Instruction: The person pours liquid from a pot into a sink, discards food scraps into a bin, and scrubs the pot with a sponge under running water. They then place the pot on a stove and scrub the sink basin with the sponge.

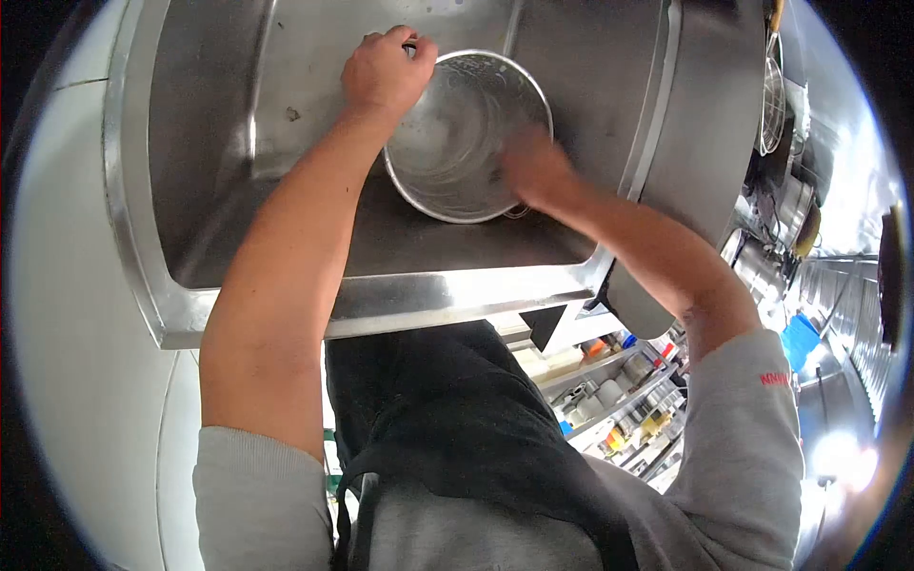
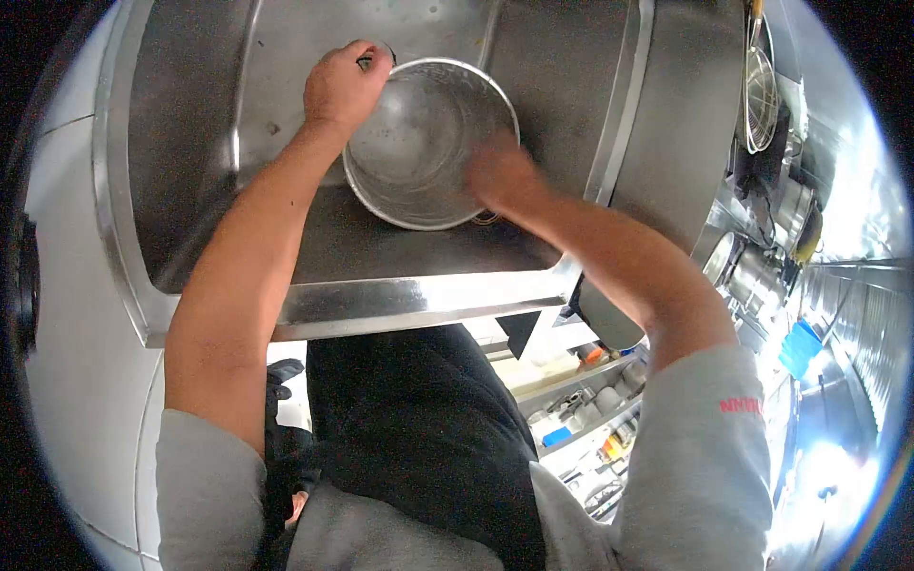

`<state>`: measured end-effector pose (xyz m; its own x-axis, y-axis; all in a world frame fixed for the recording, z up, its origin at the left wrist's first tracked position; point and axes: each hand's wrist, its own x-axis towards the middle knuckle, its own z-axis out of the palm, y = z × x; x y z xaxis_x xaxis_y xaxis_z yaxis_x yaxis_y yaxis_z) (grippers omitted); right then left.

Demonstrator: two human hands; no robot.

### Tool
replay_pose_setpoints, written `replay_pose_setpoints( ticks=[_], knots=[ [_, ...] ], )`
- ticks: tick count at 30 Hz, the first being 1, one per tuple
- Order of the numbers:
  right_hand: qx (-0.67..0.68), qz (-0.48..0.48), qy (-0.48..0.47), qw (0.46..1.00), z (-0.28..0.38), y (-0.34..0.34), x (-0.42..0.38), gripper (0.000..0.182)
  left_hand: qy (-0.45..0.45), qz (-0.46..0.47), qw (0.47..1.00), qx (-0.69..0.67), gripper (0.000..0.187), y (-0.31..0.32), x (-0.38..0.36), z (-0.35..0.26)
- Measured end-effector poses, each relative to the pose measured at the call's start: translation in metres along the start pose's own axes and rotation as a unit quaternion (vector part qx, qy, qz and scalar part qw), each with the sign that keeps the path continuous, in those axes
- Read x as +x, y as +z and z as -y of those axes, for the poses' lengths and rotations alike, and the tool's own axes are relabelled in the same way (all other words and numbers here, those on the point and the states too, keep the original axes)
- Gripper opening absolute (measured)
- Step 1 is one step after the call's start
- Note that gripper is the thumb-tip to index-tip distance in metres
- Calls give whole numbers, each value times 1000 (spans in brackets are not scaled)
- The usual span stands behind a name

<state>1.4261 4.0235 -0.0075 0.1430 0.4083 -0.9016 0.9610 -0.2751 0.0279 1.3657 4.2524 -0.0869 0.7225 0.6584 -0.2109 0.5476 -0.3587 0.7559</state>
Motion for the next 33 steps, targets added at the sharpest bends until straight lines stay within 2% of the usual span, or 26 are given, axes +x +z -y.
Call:
replay_pose_setpoints(
  ticks=[1, 4, 5, 6, 7, 9, 12, 14, 15, 17, 18, 20, 21, 22, 23, 24, 25, 26, 27, 28, 29, 30, 32, 33],
  knots=[
    [-67, -87, -10, 994, -17, -7, -5, 50, -6, 4, 1000, -5, 38, -2, 0, 1],
    [151, -30, -103, 983, 36, 13, -13, 45, -25, 45, 997, -55, 37, -4, 4, -1],
    [263, -119, -93, 953, 59, 24, -13, 44, -41, 73, 992, -93, 36, -5, 5, 2],
    [371, -208, -81, 901, 78, 27, -9, 44, -54, 98, 985, -127, 36, -9, 7, 5],
    [396, -180, -58, 899, 92, 5, -6, 45, -113, 149, 958, -219, 34, -15, 9, 7],
    [441, -127, -10, 888, 114, -43, 0, 48, -219, 239, 860, -393, 33, -29, 18, 8],
    [492, -323, 165, 791, 133, -78, 51, 42, -244, 310, 817, -421, 28, -41, 25, 15],
    [646, -290, 255, 659, 78, -96, 92, 38, -260, 320, 807, -423, 30, -35, 24, 19],
    [835, -315, 250, 376, 54, -125, 75, 33, -261, 317, 802, -433, 31, -33, 24, 21],
    [910, -344, 221, 62, 36, -143, 73, 35, -271, 300, 812, -421, 37, -34, 23, 16],
    [891, -387, 227, 74, 36, -118, 96, 39, -258, 305, 820, -411, 36, -36, 26, 17],
    [846, -402, 290, 194, 60, -106, 96, 46, -237, 318, 829, -395, 33, -33, 25, 18],
    [818, -393, 233, 349, 68, -80, 104, 42, -222, 311, 841, -383, 33, -36, 25, 14],
    [761, -400, 169, 482, 76, -54, 113, 39, -209, 304, 852, -371, 33, -38, 23, 10],
    [654, -357, 172, 644, 63, -43, 96, 34, -196, 300, 863, -357, 33, -39, 21, 9],
    [522, -300, 168, 780, 44, -32, 75, 30, -52, 247, 928, -275, 33, -20, 25, 22],
    [370, -232, 156, 886, 24, -23, 54, 28, 93, 186, 961, -184, 34, 12, 33, 47],
    [201, -156, 136, 958, 3, -19, 37, 28, 235, 114, 962, -86, 35, 29, 40, 63],
    [25, -147, 43, 988, -20, -31, 31, 29, 136, 159, 977, -47, 38, 5, 28, 37],
    [-156, -170, -47, 972, -43, -43, 25, 30, 92, 159, 982, -50, 39, 0, 25, 25],
    [-322, -261, -203, 887, -69, -68, 34, 30, 49, 159, 985, -51, 39, -3, 24, 17],
    [-349, -283, -204, 870, -70, -64, 42, 29, 9, 159, 986, -51, 40, 0, 24, 16],
    [-401, -326, -205, 831, -64, -55, 56, 28, 7, 103, 992, -75, 42, 3, 17, 13],
    [-306, -296, -156, 892, -70, -19, 75, 31, -4, 80, 992, -95, 42, 1, 13, 12]
  ],
)
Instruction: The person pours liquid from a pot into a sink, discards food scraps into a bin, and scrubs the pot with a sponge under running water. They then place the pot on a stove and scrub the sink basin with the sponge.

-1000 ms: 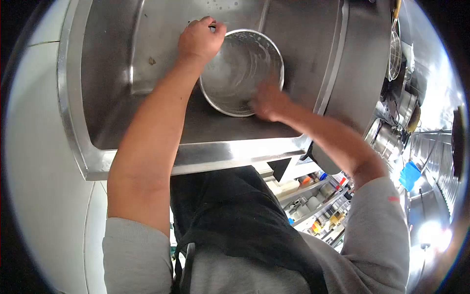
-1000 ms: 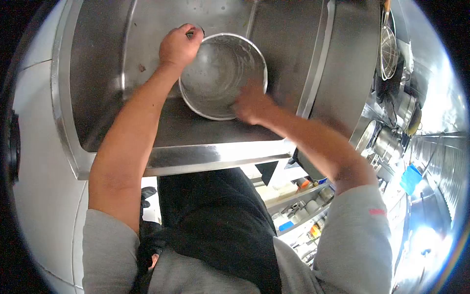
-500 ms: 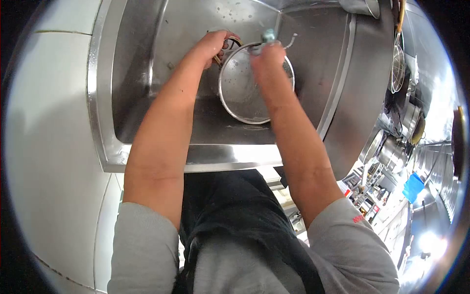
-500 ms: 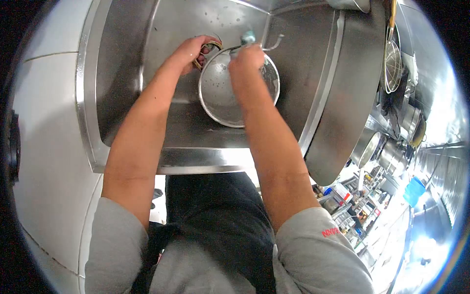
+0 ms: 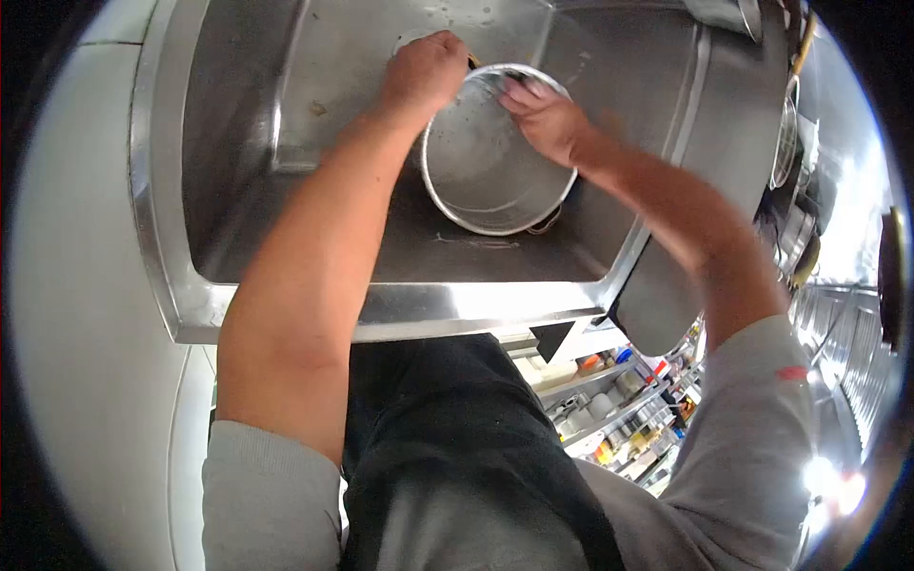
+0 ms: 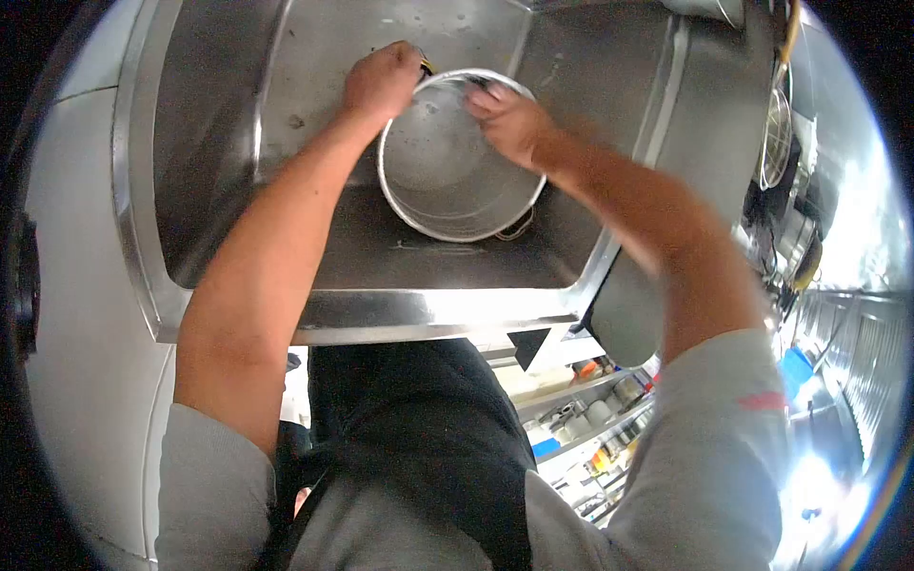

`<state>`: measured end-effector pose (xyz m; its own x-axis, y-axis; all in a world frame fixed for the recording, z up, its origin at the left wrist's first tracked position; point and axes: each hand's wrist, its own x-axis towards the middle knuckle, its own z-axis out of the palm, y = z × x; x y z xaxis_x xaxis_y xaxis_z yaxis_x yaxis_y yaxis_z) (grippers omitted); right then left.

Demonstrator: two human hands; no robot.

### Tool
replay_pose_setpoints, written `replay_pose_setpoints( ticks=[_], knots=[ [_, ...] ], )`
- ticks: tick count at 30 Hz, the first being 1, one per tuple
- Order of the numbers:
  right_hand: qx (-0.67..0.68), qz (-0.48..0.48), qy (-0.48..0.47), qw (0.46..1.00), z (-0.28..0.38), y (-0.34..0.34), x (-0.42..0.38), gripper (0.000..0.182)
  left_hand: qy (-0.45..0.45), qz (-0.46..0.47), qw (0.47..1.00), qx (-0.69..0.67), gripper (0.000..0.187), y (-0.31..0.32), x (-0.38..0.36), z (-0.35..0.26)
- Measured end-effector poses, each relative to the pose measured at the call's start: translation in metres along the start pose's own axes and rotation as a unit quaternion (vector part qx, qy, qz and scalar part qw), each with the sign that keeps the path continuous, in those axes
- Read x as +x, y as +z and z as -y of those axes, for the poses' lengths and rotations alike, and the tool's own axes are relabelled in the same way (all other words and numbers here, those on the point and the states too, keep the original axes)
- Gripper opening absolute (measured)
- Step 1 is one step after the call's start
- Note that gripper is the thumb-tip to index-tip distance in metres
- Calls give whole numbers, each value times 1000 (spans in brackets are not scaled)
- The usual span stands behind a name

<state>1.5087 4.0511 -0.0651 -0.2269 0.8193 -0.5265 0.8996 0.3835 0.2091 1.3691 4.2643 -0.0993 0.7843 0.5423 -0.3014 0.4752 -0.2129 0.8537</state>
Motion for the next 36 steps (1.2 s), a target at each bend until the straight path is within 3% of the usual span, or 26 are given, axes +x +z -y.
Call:
replay_pose_setpoints(
  ticks=[2, 4, 5, 8, 10, 12, 15, 18, 20, 22, 24, 26, 29, 30, 31, 33, 34, 35, 36],
  knots=[
    [162, 171, 194, 952, 59, 11, -3, 32, -40, -56, 998, -7, 42, 4, -6, -6],
    [296, 252, 212, 897, 130, 49, 33, 38, -61, -52, 997, -9, 43, 1, -9, -7],
    [394, 248, 243, 851, 140, 45, 65, 37, -69, -45, 997, -9, 43, 0, -11, -7],
    [637, 55, 450, 623, 87, 29, 102, 35, -23, -79, 997, -11, 43, 4, -8, -3],
    [631, 5, 519, 576, 38, 19, 81, 33, -9, -92, 996, -3, 42, 3, -8, -3],
    [600, -10, 545, 586, 25, 21, 76, 31, 2, -94, 996, -7, 42, 1, -6, -6],
    [594, -11, 497, 633, 46, 48, 137, 29, -12, -75, 997, -15, 42, 2, -14, -8],
    [564, 87, 358, 739, 128, 68, 184, 28, -37, -70, 997, 11, 40, -1, -10, -10],
    [492, 183, 226, 820, 165, 78, 159, 27, -38, -42, 998, 29, 37, -3, -9, -15],
    [436, 227, 112, 864, 159, 66, 117, 26, -20, -37, 998, 35, 40, 2, -9, -11],
    [477, 209, 67, 851, 111, -3, 85, 26, 6, -61, 996, 72, 40, -3, -7, -6],
    [549, 158, 100, 815, 65, -67, 41, 24, 39, -110, 985, 125, 38, -12, -14, -16],
    [686, 20, 227, 691, 21, -109, -28, 20, 79, -233, 968, 55, 32, -37, -27, -33],
    [812, -36, 315, 491, 14, -120, -49, 22, 50, -207, 976, 34, 34, -45, -39, -48],
    [886, -88, 376, 256, 7, -128, -70, 24, 20, -181, 983, 12, 37, -49, -52, -65],
    [957, -230, 176, 6, -7, -133, -103, 35, -57, -72, 996, -15, 42, -32, -74, -90],
    [942, -278, 179, -57, -8, -129, -114, 44, -81, -14, 997, -11, 45, -11, -75, -93],
    [948, -291, 116, -58, -13, -126, -120, 46, -102, 46, 994, -9, 48, 18, -70, -89],
    [937, -321, 97, -93, -17, -131, -124, 48, -105, 92, 990, -37, 50, 50, -62, -77]
  ],
)
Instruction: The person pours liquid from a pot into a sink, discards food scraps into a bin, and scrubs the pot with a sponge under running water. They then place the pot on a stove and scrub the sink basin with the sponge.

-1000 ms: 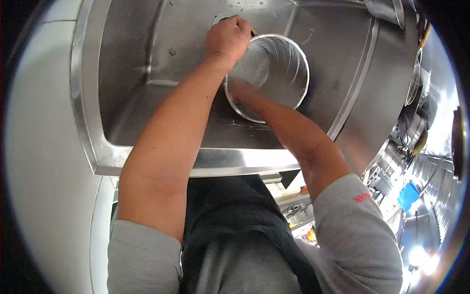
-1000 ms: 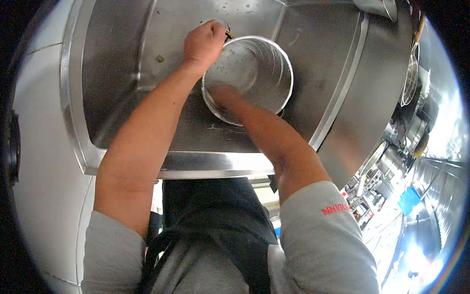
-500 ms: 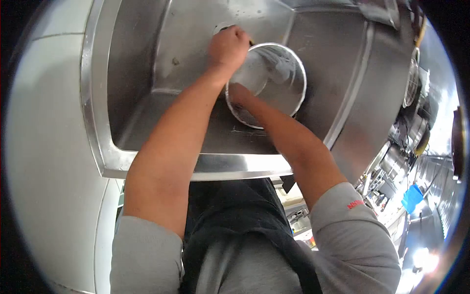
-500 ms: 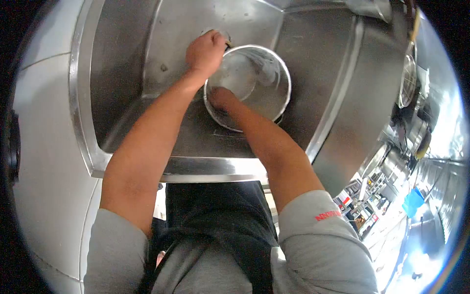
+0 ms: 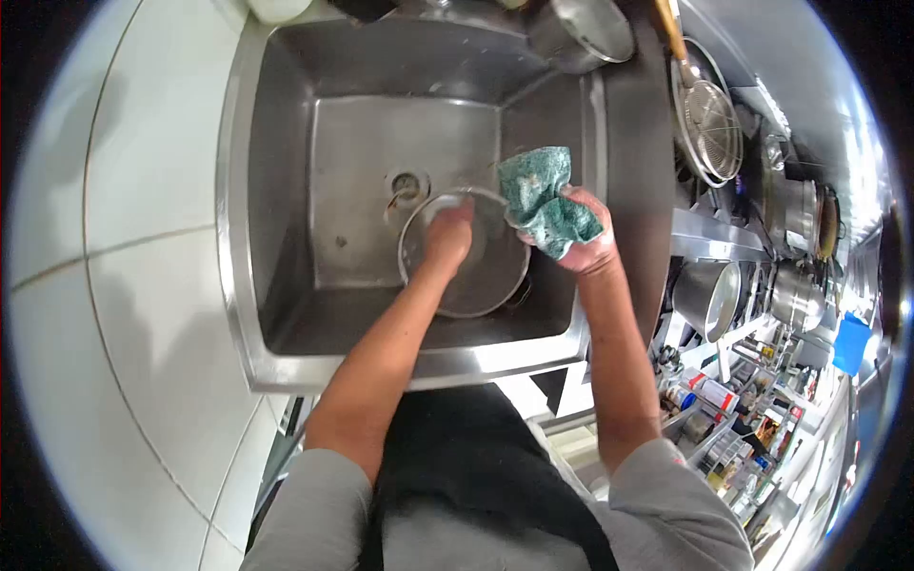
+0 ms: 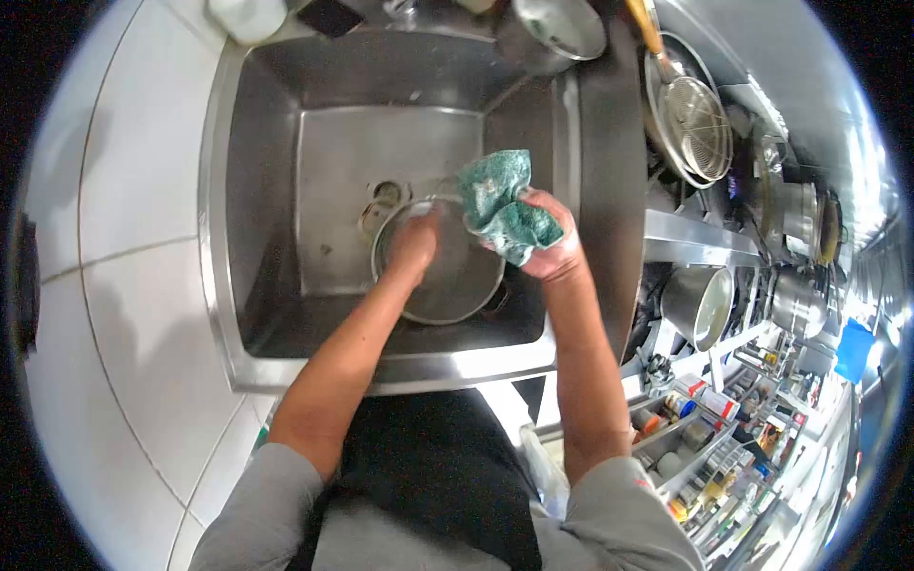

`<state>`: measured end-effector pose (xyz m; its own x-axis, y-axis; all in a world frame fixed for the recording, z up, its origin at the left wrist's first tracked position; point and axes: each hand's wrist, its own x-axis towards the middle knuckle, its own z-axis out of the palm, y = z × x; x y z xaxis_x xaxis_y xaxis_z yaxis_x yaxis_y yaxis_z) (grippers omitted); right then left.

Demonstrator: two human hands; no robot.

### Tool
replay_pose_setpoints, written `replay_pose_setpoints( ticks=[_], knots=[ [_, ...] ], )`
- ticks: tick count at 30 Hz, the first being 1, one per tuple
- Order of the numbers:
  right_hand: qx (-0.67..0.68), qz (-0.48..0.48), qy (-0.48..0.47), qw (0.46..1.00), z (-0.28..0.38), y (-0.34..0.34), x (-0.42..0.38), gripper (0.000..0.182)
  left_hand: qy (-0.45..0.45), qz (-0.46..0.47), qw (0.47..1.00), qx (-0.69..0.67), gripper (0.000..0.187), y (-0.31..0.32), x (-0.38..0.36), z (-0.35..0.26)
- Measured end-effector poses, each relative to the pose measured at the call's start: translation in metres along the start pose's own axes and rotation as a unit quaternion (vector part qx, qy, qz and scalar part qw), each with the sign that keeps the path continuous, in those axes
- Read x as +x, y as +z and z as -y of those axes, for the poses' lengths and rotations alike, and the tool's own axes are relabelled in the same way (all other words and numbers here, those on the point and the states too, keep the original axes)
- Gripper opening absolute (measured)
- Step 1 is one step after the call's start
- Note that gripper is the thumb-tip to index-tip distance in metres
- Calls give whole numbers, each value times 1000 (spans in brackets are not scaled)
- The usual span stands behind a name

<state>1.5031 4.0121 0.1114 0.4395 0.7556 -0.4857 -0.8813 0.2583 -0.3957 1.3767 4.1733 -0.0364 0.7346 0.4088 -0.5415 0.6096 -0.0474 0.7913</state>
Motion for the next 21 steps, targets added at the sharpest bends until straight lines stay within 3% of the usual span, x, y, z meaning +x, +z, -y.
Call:
replay_pose_setpoints(
  ticks=[2, 3, 5, 7, 10, 13, 14, 15, 16, 18, 21],
  knots=[
    [57, 40, -58, 996, -1, 27, 4, 51, -84, 30, 994, -62, 57, 50, 33, 8],
    [95, 49, -66, 992, -1, 29, 9, 55, -167, 11, 981, -100, 62, 71, 46, 2],
    [115, 42, -88, 989, 4, 46, 19, 59, -214, 4, 967, -141, 72, 99, 70, 0],
    [41, -12, -131, 991, 18, 59, 29, 44, -144, 23, 979, -145, 82, 106, 81, 2],
    [-43, -19, -159, 986, 63, 98, 36, 40, -228, -16, 933, -279, 48, 95, 55, -44],
    [-166, -117, -262, 944, 119, 124, 47, 32, -252, -15, 907, -338, 34, 74, 39, -55],
    [-280, -116, -306, 903, 141, 123, 56, 23, -253, -1, 902, -348, 30, 66, 36, -52],
    [-398, -157, -362, 828, 155, 133, 60, 24, -236, 16, 919, -314, 29, 53, 30, -53],
    [-560, -162, -402, 706, 178, 125, 76, 36, -221, 34, 934, -279, 27, 37, 22, -54],
    [-809, -296, -333, 383, 197, 145, 99, 47, -179, 56, 941, -281, 19, 7, 2, -40],
    [-879, -296, -249, 279, 230, 99, 175, 50, -131, 31, 939, -318, 6, -44, -23, -13]
  ],
)
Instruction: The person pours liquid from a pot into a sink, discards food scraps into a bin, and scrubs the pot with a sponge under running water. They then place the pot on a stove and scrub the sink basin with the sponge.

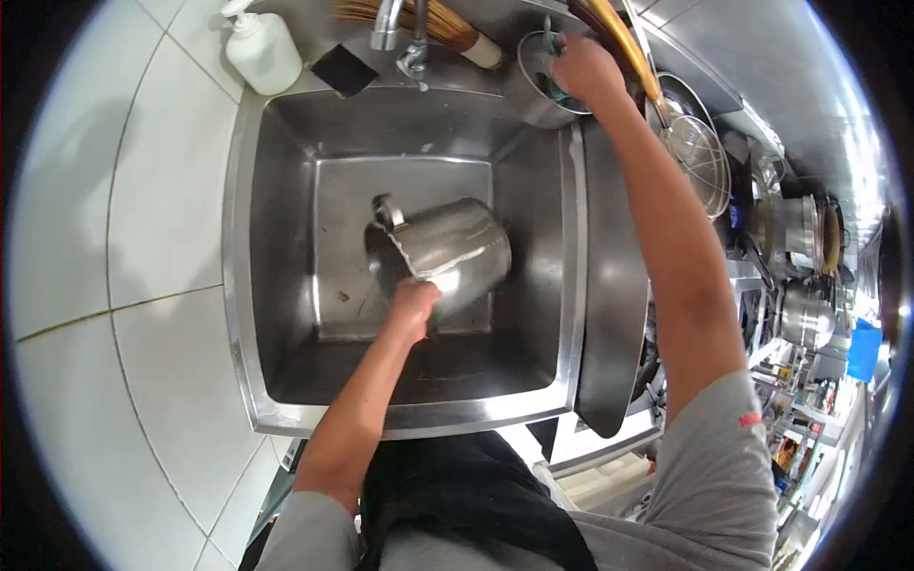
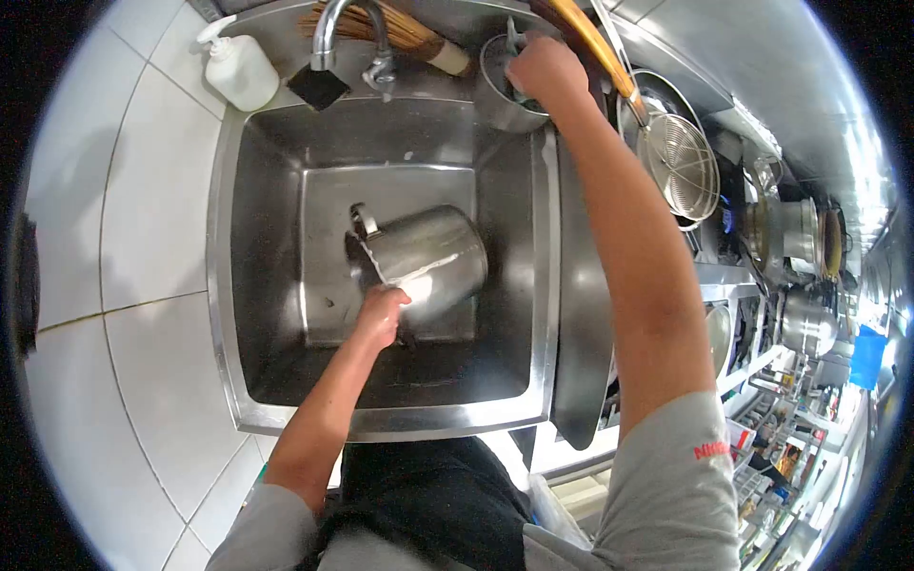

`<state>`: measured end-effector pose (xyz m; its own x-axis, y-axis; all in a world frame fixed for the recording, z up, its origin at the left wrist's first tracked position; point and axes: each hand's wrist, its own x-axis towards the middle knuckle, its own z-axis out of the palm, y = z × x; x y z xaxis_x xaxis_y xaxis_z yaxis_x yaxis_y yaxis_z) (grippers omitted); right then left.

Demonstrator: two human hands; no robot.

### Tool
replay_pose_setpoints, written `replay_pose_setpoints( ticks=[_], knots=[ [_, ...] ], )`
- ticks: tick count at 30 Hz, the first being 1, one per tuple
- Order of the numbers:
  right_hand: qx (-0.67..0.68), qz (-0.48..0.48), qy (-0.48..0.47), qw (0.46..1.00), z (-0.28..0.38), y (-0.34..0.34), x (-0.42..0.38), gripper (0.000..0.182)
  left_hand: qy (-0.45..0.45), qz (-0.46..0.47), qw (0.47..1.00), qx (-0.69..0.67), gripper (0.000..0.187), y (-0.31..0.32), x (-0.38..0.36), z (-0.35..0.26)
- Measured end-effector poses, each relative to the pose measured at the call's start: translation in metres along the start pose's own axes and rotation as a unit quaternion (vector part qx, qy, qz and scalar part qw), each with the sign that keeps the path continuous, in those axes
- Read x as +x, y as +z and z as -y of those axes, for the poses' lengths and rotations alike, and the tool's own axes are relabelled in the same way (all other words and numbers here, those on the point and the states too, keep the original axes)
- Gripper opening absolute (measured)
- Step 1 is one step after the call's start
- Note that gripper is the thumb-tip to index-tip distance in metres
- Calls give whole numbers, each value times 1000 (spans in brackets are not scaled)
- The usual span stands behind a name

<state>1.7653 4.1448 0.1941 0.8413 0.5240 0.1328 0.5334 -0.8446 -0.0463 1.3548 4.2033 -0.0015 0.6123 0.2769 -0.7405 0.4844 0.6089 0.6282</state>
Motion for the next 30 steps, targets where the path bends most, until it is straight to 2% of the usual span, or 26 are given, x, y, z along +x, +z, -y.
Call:
replay_pose_setpoints(
  ticks=[4, 5, 6, 8, 9, 10, 11, 14, 16, 17, 19, 21, 22, 23, 24, 25, 26, 28, 29, 30],
  knots=[
    [-135, 124, -58, 981, -15, 65, 38, 41, 26, -47, 998, 44, 9, -66, 22, 22],
    [-150, 128, -74, 978, -18, 69, 46, 39, 21, -55, 997, 57, 9, -71, 23, 20],
    [-145, 144, -50, 978, 3, 35, 26, 38, 13, -64, 995, 70, 10, -77, 23, 22],
    [-90, 16, -49, 995, -16, 35, 27, 38, 25, -67, 995, 68, 14, -84, 31, 29],
    [-14, -54, 15, 998, 27, -15, -10, 42, 23, -61, 995, 74, 15, -85, 35, 29],
    [-12, -114, 2, 993, 48, -36, -28, 44, 21, -56, 995, 80, 16, -88, 38, 31],
    [10, -216, -72, 974, 58, -44, -46, 43, 5, -47, 997, 54, 19, -92, 45, 39],
    [104, -248, -106, 957, 103, -31, -81, 42, 35, -28, 999, 1, 15, -82, 37, 22],
    [182, -78, 30, 980, 133, 0, -87, 39, 65, -38, 997, 15, 12, -73, 29, 11],
    [166, -11, -26, 986, 119, 59, -69, 37, 82, -35, 996, 13, 12, -73, 30, 13],
    [218, 75, -32, 973, 129, 99, -54, 34, 83, -47, 993, 62, 12, -76, 38, 22],
    [349, 117, 73, 927, 161, 106, -50, 31, 46, -75, 983, 164, 13, -85, 50, 33],
    [512, 129, 140, 838, 171, 91, -57, 29, 50, -55, 986, 149, 13, -87, 46, 31],
    [652, 118, 213, 718, 181, 75, -64, 28, 55, -32, 989, 133, 13, -85, 39, 24],
    [672, 106, 203, 704, 182, 74, -64, 26, 65, -8, 991, 116, 13, -85, 35, 18],
    [534, 79, 130, 832, 171, 81, -80, 27, 84, -2, 994, 70, 17, -88, 45, 32],
    [372, 45, 48, 926, 159, 88, -104, 30, 69, -24, 994, 81, 19, -86, 41, 23],
    [290, 103, 54, 950, 167, 72, -166, 30, 39, -73, 992, 99, 24, -79, 20, 4],
    [148, 26, -53, 987, 152, 109, -201, 38, 78, -89, 988, 100, 27, -82, 25, 11],
    [98, 88, -27, 991, 150, 120, -230, 46, 116, -105, 982, 103, 31, -85, 37, 26]
  ],
)
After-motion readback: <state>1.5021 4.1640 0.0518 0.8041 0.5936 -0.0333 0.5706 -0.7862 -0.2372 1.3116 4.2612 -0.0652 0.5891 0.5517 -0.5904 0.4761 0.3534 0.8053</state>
